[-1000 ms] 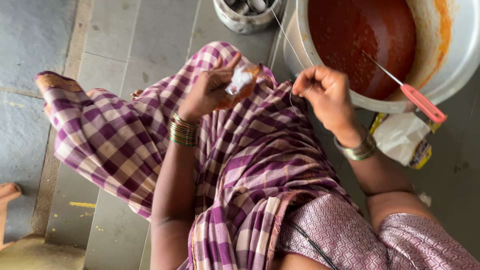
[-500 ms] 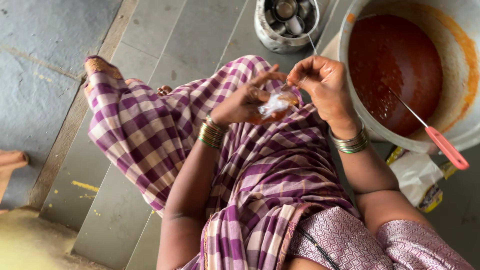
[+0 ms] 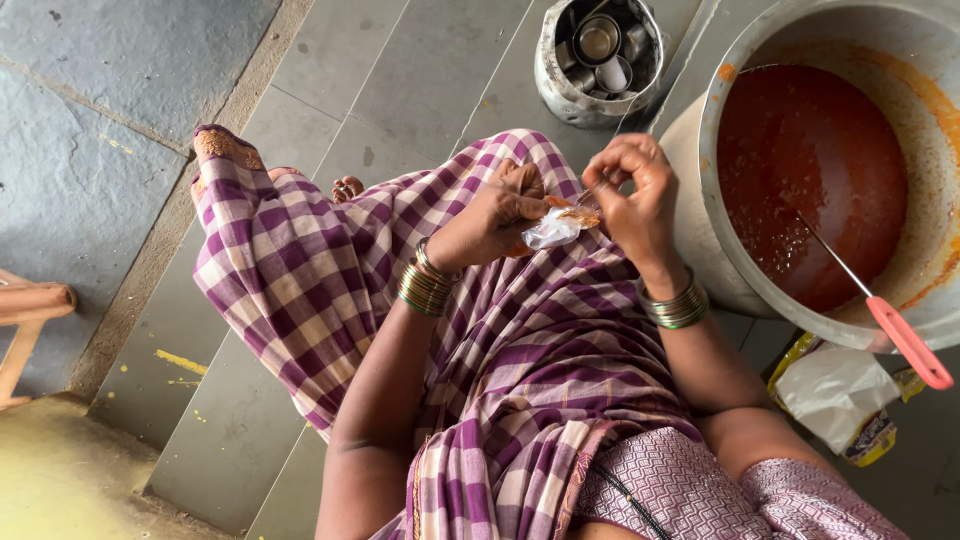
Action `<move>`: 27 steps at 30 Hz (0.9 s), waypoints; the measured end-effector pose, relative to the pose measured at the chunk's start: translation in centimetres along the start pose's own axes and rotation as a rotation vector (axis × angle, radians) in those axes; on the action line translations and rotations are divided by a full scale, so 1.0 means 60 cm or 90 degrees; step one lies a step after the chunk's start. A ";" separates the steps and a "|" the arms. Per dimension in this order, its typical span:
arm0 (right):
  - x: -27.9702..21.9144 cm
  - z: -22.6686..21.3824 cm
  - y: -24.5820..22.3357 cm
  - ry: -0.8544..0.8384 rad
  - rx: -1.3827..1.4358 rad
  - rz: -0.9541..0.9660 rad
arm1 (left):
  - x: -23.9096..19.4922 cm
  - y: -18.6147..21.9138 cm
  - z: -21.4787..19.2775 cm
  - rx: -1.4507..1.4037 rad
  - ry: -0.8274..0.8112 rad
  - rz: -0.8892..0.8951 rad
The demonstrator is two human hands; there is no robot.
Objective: The person scoops a red-orange liquid from a large metal pot using a ladle and pours it into small plastic pouches. They then tie the top of each pouch and place it aside. The process is repeated multiple times.
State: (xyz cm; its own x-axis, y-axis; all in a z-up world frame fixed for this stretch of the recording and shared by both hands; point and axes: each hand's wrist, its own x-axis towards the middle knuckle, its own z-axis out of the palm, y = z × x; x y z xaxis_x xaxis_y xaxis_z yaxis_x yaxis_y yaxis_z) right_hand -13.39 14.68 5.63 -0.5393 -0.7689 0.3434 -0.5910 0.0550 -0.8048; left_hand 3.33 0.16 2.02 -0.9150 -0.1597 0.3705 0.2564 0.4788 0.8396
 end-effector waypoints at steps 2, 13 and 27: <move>-0.003 0.005 0.015 -0.004 0.001 -0.120 | 0.001 0.009 -0.006 0.060 0.016 0.009; -0.029 -0.037 0.057 -0.236 0.186 0.064 | 0.038 0.018 -0.017 0.120 0.308 -0.135; -0.102 0.204 0.185 -0.094 0.395 -0.135 | 0.084 0.139 0.009 0.049 0.278 -0.236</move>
State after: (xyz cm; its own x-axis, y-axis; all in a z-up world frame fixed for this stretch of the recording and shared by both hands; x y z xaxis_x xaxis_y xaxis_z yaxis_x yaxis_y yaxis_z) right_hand -9.33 12.18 -11.35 -0.3362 -0.8039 0.4906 -0.1977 -0.4491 -0.8713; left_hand 0.70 3.78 10.66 -0.7218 -0.6625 0.2003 -0.0950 0.3815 0.9195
